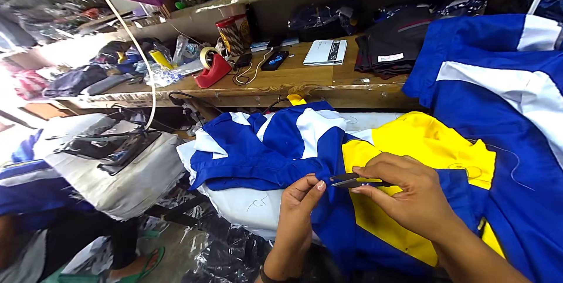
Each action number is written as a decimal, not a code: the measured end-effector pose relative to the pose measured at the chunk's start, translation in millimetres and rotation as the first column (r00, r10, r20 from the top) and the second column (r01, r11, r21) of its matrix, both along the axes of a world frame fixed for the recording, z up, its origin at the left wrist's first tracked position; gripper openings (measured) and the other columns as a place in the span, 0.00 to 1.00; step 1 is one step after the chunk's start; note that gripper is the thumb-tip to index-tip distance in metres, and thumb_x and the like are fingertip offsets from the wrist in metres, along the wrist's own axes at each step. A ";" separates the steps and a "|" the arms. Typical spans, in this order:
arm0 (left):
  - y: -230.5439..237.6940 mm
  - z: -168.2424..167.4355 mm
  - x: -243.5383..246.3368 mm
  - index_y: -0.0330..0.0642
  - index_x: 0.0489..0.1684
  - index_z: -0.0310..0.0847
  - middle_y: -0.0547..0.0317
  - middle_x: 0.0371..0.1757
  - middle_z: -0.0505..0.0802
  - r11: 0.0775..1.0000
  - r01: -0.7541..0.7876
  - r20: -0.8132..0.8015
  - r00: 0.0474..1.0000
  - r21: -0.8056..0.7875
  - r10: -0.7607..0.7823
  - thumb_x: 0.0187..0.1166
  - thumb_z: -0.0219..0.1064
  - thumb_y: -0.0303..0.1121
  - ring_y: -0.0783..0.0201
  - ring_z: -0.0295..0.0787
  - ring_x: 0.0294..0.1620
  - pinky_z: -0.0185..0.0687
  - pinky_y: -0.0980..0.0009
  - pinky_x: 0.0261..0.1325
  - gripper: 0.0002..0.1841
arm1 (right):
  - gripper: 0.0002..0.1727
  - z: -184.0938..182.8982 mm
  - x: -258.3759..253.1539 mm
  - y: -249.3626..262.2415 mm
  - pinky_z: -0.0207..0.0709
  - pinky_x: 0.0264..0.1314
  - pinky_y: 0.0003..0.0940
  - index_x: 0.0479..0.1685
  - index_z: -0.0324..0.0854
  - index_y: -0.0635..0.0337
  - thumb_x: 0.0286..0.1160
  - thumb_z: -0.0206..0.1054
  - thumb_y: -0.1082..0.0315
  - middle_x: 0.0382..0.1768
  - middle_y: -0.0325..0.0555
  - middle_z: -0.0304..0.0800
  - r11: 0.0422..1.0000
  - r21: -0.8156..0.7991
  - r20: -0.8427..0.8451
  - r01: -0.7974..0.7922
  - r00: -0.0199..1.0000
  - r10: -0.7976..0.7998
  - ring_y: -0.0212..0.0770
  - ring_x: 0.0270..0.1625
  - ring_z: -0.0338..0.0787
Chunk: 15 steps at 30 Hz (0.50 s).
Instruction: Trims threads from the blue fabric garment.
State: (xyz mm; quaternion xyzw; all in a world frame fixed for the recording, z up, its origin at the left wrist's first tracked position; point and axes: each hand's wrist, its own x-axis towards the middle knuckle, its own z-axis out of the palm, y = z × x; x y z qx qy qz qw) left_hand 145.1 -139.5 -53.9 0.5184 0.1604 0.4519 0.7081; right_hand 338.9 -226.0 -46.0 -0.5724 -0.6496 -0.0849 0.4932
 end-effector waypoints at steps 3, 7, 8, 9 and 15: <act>1.3 0.3 -1.6 0.40 0.30 0.91 0.68 0.27 0.89 0.999 0.033 0.005 0.999 -0.034 -0.033 0.80 0.63 0.23 0.84 0.74 0.23 0.67 0.86 0.27 0.10 | 0.14 3.2 2.3 1.9 0.72 0.45 0.32 0.42 0.96 0.48 0.78 0.69 0.51 0.39 0.35 0.95 0.999 0.033 0.073 0.002 0.997 -0.004 0.30 0.40 0.87; 2.3 -0.8 -2.2 0.40 0.29 0.90 0.67 0.26 0.88 0.995 0.068 0.027 0.997 -0.077 -0.066 0.79 0.64 0.23 0.83 0.74 0.22 0.67 0.86 0.26 0.10 | 0.14 3.4 5.3 4.9 0.71 0.45 0.32 0.40 0.96 0.48 0.79 0.69 0.52 0.38 0.35 0.95 0.998 0.049 0.084 -0.030 0.996 0.026 0.30 0.40 0.87; 2.2 -0.9 -2.2 0.40 0.29 0.90 0.67 0.26 0.88 0.994 0.070 0.030 0.997 -0.082 -0.067 0.79 0.64 0.23 0.83 0.74 0.22 0.67 0.86 0.26 0.10 | 0.14 2.7 5.8 5.8 0.72 0.45 0.31 0.39 0.96 0.49 0.78 0.70 0.52 0.37 0.35 0.95 0.998 0.044 0.056 -0.045 0.998 0.043 0.29 0.40 0.87; 2.1 -1.0 -2.1 0.40 0.29 0.90 0.67 0.27 0.88 0.994 0.070 0.033 0.997 -0.085 -0.068 0.79 0.64 0.24 0.83 0.74 0.22 0.67 0.86 0.26 0.10 | 0.14 1.3 6.5 6.9 0.74 0.46 0.29 0.39 0.96 0.49 0.78 0.70 0.52 0.37 0.33 0.95 0.997 0.031 0.013 -0.067 0.998 0.067 0.27 0.40 0.87; 0.8 -1.1 -0.7 0.39 0.31 0.91 0.65 0.28 0.90 0.998 0.034 0.049 0.998 -0.061 -0.031 0.80 0.65 0.24 0.83 0.76 0.24 0.69 0.86 0.27 0.09 | 0.14 -4.6 4.6 9.5 0.76 0.40 0.18 0.40 0.94 0.49 0.72 0.75 0.50 0.37 0.28 0.92 0.989 -0.048 -0.180 -0.139 0.975 0.128 0.18 0.39 0.84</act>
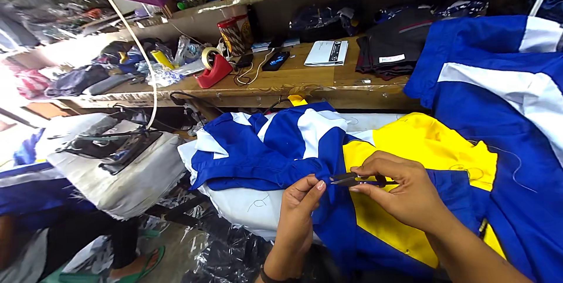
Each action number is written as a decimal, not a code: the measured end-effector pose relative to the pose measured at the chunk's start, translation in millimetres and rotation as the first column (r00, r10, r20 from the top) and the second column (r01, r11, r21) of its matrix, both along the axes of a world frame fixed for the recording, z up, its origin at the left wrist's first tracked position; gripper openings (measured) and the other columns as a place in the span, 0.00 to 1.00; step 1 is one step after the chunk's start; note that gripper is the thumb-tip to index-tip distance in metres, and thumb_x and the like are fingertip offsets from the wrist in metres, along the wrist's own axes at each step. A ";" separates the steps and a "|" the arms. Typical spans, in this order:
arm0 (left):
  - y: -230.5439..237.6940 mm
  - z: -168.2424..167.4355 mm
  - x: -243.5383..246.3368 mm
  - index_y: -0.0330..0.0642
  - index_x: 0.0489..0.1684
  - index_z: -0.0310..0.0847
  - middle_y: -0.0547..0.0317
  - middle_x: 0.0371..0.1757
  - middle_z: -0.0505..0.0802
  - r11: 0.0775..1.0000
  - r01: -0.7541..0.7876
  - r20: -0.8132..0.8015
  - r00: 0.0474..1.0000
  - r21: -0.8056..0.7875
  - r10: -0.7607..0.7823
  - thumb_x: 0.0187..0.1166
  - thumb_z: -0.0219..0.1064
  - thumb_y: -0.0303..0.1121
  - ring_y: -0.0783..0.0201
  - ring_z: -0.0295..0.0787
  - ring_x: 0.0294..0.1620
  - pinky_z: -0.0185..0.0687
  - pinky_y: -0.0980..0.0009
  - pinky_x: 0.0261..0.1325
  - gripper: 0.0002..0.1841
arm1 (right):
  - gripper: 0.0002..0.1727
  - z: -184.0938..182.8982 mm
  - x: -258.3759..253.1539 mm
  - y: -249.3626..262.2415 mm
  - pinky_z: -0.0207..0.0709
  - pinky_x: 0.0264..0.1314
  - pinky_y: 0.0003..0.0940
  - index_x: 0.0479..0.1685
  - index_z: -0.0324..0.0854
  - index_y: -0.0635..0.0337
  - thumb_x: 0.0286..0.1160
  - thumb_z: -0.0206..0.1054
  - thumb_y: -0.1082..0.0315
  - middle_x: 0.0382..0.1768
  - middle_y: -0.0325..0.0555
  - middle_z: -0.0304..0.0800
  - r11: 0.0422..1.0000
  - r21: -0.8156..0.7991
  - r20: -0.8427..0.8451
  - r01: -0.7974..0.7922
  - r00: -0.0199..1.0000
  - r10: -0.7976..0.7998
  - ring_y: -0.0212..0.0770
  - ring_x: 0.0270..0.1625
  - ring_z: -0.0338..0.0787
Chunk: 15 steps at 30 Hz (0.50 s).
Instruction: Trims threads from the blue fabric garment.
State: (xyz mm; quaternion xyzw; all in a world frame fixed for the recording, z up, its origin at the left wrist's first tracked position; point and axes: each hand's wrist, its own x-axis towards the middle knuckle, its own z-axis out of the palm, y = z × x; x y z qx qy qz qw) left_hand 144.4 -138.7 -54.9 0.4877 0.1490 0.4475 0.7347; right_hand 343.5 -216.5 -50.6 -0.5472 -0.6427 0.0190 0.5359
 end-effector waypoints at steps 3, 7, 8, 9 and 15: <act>-1.5 -1.1 1.9 0.39 0.32 0.91 0.66 0.29 0.90 0.999 -0.013 -0.003 1.000 0.033 0.013 0.80 0.65 0.23 0.83 0.76 0.25 0.69 0.86 0.28 0.09 | 0.13 0.6 -3.9 -1.3 0.74 0.39 0.17 0.38 0.94 0.51 0.72 0.75 0.51 0.36 0.28 0.92 1.000 -0.007 -0.048 0.007 0.999 -0.007 0.17 0.38 0.84; 13.5 9.3 3.9 0.42 0.35 0.90 0.69 0.30 0.91 0.991 -0.080 -0.072 0.994 0.107 0.088 0.82 0.62 0.24 0.81 0.82 0.28 0.78 0.83 0.35 0.10 | 0.17 -1.3 -8.5 -4.1 0.76 0.38 0.10 0.49 0.86 0.59 0.72 0.75 0.56 0.41 0.33 0.89 0.996 -0.023 -0.309 -0.090 0.948 0.079 0.18 0.39 0.83; 23.4 17.0 5.3 0.44 0.33 0.89 0.70 0.29 0.90 0.987 -0.116 -0.110 0.986 0.114 0.128 0.82 0.59 0.24 0.80 0.82 0.29 0.79 0.82 0.37 0.12 | 0.19 -5.6 -12.5 -5.4 0.76 0.38 0.11 0.52 0.84 0.60 0.74 0.74 0.54 0.43 0.34 0.87 0.995 -0.013 -0.332 -0.097 0.939 0.087 0.18 0.39 0.82; 35.7 26.8 6.2 0.46 0.32 0.87 0.70 0.29 0.91 0.983 -0.141 -0.141 0.977 0.116 0.157 0.83 0.57 0.24 0.79 0.84 0.30 0.82 0.80 0.39 0.13 | 0.22 -11.6 -17.8 -7.0 0.76 0.37 0.11 0.55 0.82 0.62 0.74 0.74 0.53 0.44 0.35 0.86 0.994 -0.005 -0.335 -0.105 0.937 0.097 0.17 0.38 0.82; 127.9 100.4 12.2 0.49 0.40 0.79 0.68 0.33 0.91 0.972 -0.236 -0.101 0.967 -0.016 0.234 0.91 0.49 0.34 0.74 0.90 0.36 0.88 0.75 0.46 0.13 | 0.23 -65.2 -63.6 -13.9 0.85 0.28 0.38 0.55 0.90 0.53 0.59 0.78 0.54 0.42 0.40 0.93 0.986 -0.162 0.066 -0.045 0.996 0.057 0.35 0.35 0.91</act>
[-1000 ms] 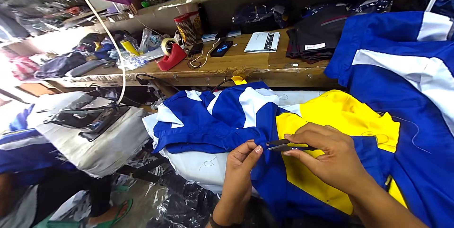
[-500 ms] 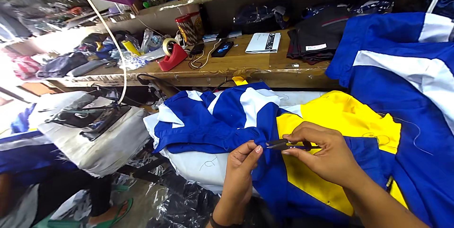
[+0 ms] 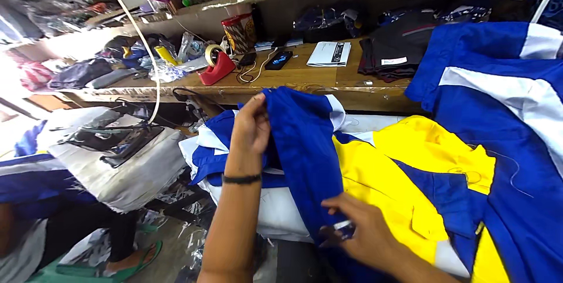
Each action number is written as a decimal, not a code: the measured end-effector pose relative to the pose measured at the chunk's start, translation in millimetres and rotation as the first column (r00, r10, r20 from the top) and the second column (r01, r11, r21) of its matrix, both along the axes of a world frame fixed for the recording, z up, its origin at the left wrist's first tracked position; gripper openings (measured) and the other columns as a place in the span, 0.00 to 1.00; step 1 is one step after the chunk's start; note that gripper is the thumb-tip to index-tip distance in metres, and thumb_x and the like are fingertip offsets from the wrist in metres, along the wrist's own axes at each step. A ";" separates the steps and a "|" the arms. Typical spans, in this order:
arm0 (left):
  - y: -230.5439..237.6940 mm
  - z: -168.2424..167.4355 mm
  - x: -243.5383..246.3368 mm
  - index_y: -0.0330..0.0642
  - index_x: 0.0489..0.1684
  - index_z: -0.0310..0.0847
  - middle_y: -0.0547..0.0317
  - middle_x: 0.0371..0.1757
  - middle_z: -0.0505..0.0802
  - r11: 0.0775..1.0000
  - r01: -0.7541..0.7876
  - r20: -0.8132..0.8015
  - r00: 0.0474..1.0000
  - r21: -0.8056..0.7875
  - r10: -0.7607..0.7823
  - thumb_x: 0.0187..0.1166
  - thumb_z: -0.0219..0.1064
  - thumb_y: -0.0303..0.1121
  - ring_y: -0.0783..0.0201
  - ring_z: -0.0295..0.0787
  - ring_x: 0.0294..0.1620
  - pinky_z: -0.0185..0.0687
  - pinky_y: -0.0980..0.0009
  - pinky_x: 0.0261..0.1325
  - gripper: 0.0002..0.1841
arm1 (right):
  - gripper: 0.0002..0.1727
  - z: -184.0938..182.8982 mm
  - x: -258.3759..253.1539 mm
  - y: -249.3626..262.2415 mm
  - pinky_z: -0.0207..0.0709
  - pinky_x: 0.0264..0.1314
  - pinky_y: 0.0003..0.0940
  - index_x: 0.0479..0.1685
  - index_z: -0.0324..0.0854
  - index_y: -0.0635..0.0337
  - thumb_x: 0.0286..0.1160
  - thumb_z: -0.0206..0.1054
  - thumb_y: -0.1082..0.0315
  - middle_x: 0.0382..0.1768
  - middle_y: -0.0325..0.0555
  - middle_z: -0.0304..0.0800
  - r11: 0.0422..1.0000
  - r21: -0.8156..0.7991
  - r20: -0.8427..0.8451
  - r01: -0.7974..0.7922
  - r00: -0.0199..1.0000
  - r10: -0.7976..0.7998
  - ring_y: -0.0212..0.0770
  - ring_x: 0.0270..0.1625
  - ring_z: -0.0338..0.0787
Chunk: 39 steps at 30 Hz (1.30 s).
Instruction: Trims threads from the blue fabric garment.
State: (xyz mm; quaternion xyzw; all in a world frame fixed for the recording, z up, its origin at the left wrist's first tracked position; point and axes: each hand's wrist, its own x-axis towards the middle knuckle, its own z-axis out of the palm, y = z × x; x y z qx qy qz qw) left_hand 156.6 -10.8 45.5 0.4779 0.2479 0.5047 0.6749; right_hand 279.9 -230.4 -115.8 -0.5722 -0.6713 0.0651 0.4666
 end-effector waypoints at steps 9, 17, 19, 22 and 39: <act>80.6 -88.6 -35.1 0.50 0.57 0.72 0.67 0.45 0.88 0.943 -0.073 -0.123 0.992 -0.325 0.034 0.91 0.50 0.45 0.74 0.87 0.43 0.84 0.73 0.47 0.13 | 0.18 -29.1 -17.5 -1.2 0.88 0.47 0.52 0.50 0.94 0.53 0.56 0.76 0.71 0.45 0.42 0.96 0.883 -0.351 -0.087 -0.313 0.949 0.302 0.43 0.47 0.95; 20.0 -102.5 -65.9 0.35 0.55 0.84 0.61 0.41 0.89 0.991 -0.040 -0.538 0.836 0.131 0.105 0.91 0.57 0.39 0.72 0.85 0.40 0.82 0.71 0.48 0.16 | 0.15 -20.7 -6.2 8.3 0.74 0.30 0.15 0.49 0.91 0.55 0.66 0.79 0.59 0.25 0.27 0.85 0.896 -0.237 -0.494 -0.375 0.841 0.221 0.17 0.26 0.79; 12.9 -107.9 -62.6 0.37 0.39 0.87 0.65 0.30 0.89 0.969 -0.019 -0.535 0.831 0.245 0.152 0.85 0.66 0.32 0.77 0.81 0.31 0.79 0.76 0.40 0.08 | 0.20 -1.1 -7.5 16.9 0.75 0.30 0.15 0.55 0.87 0.53 0.68 0.77 0.53 0.28 0.26 0.84 0.941 -0.183 -0.450 -0.284 0.875 0.177 0.17 0.28 0.79; -4.4 -103.2 -61.1 0.37 0.36 0.90 0.66 0.29 0.91 0.957 -0.079 -0.458 0.865 0.280 0.206 0.83 0.67 0.28 0.78 0.83 0.30 0.80 0.77 0.40 0.07 | 0.16 29.3 -7.8 38.8 0.76 0.32 0.15 0.53 0.87 0.55 0.71 0.73 0.58 0.31 0.30 0.86 0.995 -0.028 -0.302 -0.098 0.949 0.085 0.18 0.30 0.80; -63.4 -94.2 -68.7 0.38 0.33 0.89 0.65 0.26 0.92 0.992 -0.064 -0.162 0.983 0.108 0.081 0.84 0.58 0.23 0.75 0.88 0.26 0.88 0.77 0.36 0.13 | 0.10 42.5 -13.5 63.4 0.81 0.33 0.32 0.36 0.92 0.51 0.73 0.64 0.63 0.29 0.35 0.93 0.972 0.133 0.221 -0.193 0.962 0.161 0.31 0.32 0.90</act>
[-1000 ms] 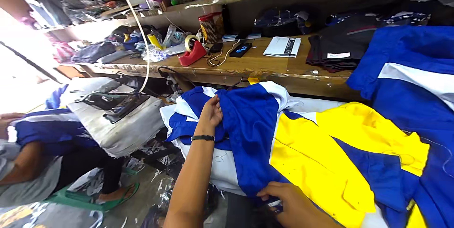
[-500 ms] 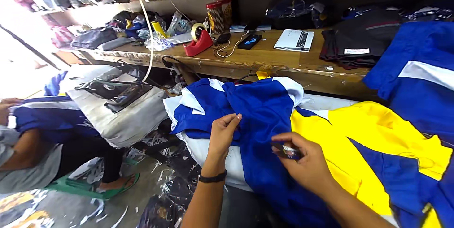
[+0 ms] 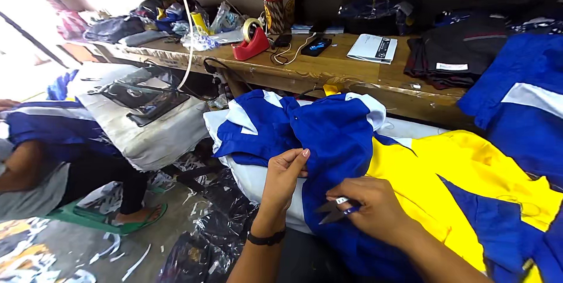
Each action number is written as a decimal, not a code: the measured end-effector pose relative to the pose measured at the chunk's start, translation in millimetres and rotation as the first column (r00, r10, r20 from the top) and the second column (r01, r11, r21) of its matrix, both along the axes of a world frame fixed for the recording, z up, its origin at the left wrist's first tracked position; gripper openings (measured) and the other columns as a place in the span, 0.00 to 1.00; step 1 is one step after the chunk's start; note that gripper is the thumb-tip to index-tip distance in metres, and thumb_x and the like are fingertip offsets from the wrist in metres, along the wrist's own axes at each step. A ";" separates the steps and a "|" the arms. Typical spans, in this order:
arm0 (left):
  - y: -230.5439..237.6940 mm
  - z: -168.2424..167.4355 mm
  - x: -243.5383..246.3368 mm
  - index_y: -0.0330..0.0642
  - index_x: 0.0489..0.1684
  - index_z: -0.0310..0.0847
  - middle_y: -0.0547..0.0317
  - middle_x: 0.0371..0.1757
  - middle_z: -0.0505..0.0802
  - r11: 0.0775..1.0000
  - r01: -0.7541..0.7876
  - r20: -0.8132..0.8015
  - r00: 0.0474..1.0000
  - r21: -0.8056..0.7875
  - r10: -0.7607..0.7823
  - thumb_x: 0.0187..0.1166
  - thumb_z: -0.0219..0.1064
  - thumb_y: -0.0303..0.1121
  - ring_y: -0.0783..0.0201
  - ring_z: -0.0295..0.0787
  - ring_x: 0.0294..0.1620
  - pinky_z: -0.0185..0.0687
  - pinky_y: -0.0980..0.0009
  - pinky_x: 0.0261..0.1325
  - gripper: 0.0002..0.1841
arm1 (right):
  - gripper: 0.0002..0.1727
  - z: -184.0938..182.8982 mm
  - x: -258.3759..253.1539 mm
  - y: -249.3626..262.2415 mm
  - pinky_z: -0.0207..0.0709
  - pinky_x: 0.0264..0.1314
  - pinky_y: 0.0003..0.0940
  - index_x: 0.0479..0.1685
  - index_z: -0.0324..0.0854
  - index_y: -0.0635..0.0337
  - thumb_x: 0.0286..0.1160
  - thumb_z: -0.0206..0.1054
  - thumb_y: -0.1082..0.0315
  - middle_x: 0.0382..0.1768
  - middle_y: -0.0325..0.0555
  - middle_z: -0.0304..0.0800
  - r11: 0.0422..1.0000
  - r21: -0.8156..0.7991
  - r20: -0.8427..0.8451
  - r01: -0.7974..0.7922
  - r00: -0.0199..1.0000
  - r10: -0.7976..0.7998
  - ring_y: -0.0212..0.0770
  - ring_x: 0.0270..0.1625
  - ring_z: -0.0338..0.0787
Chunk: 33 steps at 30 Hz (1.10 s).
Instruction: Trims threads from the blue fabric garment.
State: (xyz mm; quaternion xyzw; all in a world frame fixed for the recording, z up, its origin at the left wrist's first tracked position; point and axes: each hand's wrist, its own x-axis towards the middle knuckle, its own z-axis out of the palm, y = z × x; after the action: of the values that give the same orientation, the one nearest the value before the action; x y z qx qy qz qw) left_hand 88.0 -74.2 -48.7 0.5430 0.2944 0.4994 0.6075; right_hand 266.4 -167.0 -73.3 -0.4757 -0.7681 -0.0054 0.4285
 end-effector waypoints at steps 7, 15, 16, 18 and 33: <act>-5.0 -4.3 -2.6 0.32 0.53 0.87 0.57 0.43 0.97 0.987 0.144 0.122 0.983 -0.076 -0.134 0.78 0.63 0.18 0.69 0.95 0.42 0.91 0.72 0.48 0.11 | 0.27 14.3 16.6 -7.0 0.78 0.39 0.20 0.62 0.85 0.60 0.78 0.69 0.45 0.43 0.42 0.89 0.984 -0.065 -0.196 0.166 0.965 -0.176 0.25 0.39 0.83; -12.4 -1.3 -2.1 0.30 0.53 0.87 0.53 0.44 0.96 0.957 0.259 0.215 0.950 -0.133 -0.227 0.80 0.60 0.17 0.66 0.96 0.40 0.93 0.70 0.43 0.11 | 0.15 1.9 10.9 5.5 0.76 0.41 0.30 0.49 0.94 0.58 0.76 0.73 0.56 0.39 0.44 0.92 0.914 0.195 -0.201 0.356 0.927 -0.318 0.34 0.40 0.87; -13.2 -0.6 -1.8 0.31 0.53 0.87 0.53 0.44 0.97 0.958 0.259 0.216 0.949 -0.124 -0.229 0.80 0.60 0.17 0.66 0.96 0.41 0.94 0.70 0.43 0.11 | 0.15 1.4 10.9 5.3 0.76 0.40 0.30 0.49 0.94 0.58 0.76 0.73 0.56 0.39 0.45 0.92 0.909 0.202 -0.187 0.364 0.925 -0.329 0.35 0.39 0.87; -15.0 0.4 -0.9 0.31 0.53 0.87 0.53 0.45 0.97 0.964 0.245 0.210 0.953 -0.106 -0.219 0.79 0.61 0.17 0.67 0.96 0.41 0.94 0.71 0.43 0.12 | 0.15 0.5 11.2 4.1 0.76 0.40 0.31 0.48 0.95 0.57 0.76 0.72 0.56 0.39 0.45 0.93 0.902 0.216 -0.161 0.374 0.925 -0.345 0.36 0.39 0.88; -30.4 13.1 2.3 0.26 0.55 0.85 0.55 0.45 0.96 0.982 0.186 0.108 0.977 -0.031 -0.182 0.77 0.60 0.13 0.67 0.95 0.42 0.93 0.71 0.44 0.13 | 0.15 10.1 20.5 -0.7 0.78 0.44 0.30 0.48 0.95 0.54 0.78 0.71 0.54 0.41 0.41 0.95 0.953 0.156 -0.160 0.261 0.958 -0.236 0.32 0.42 0.89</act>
State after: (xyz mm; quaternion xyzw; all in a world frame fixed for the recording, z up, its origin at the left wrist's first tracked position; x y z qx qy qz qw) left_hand 90.3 -104.6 -35.6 0.5284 0.2207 0.4629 0.6766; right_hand 286.9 -167.7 -63.2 -0.5283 -0.6667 -0.0939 0.5174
